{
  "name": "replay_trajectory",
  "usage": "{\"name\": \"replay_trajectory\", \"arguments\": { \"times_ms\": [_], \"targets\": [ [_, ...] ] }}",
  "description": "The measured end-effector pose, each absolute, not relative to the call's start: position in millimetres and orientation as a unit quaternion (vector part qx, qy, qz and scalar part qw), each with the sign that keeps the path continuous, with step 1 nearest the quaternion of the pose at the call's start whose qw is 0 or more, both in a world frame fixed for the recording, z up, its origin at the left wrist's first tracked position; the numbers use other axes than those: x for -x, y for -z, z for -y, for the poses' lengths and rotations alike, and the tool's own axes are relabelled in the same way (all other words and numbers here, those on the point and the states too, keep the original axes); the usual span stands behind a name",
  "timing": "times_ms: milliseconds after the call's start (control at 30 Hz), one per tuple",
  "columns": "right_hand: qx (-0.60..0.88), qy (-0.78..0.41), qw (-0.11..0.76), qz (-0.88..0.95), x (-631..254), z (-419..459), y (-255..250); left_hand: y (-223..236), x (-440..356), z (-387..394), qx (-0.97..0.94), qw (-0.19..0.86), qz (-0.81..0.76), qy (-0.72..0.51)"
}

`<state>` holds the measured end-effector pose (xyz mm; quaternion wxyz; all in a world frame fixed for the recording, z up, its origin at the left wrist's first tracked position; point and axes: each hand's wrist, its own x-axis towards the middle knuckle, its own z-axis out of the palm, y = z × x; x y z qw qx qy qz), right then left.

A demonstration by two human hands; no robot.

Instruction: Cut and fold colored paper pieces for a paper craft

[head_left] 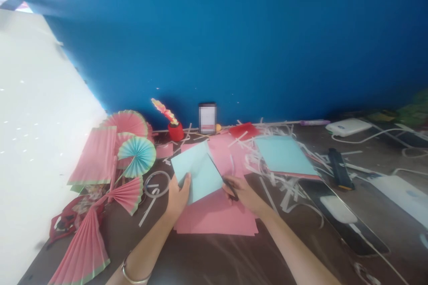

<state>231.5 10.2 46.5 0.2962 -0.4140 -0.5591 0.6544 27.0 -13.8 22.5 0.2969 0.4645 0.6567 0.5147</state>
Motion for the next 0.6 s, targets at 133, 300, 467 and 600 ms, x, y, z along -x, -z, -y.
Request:
{"name": "replay_trajectory", "arguments": {
  "times_ms": [133, 300, 467, 600],
  "targets": [
    [0.403, -0.659, 0.304, 0.558, -231.0, -9.6, -48.4, -23.9, -27.3, 14.3, -0.467, 0.298, -0.655, -0.513],
    [0.418, -0.648, 0.302, 0.561, -230.2, -9.1, -48.5, -22.8, -28.8, 14.8, -0.468, 0.305, -0.651, -0.514],
    [0.423, -0.646, 0.299, 0.561, -230.4, -10.1, -47.1, -21.2, -29.7, 14.5, -0.465, 0.303, -0.648, -0.521],
    [0.422, -0.646, 0.306, 0.558, -229.7, -8.9, -50.3, -21.4, -29.9, 14.6, -0.464, 0.304, -0.649, -0.521]
  ]
}}
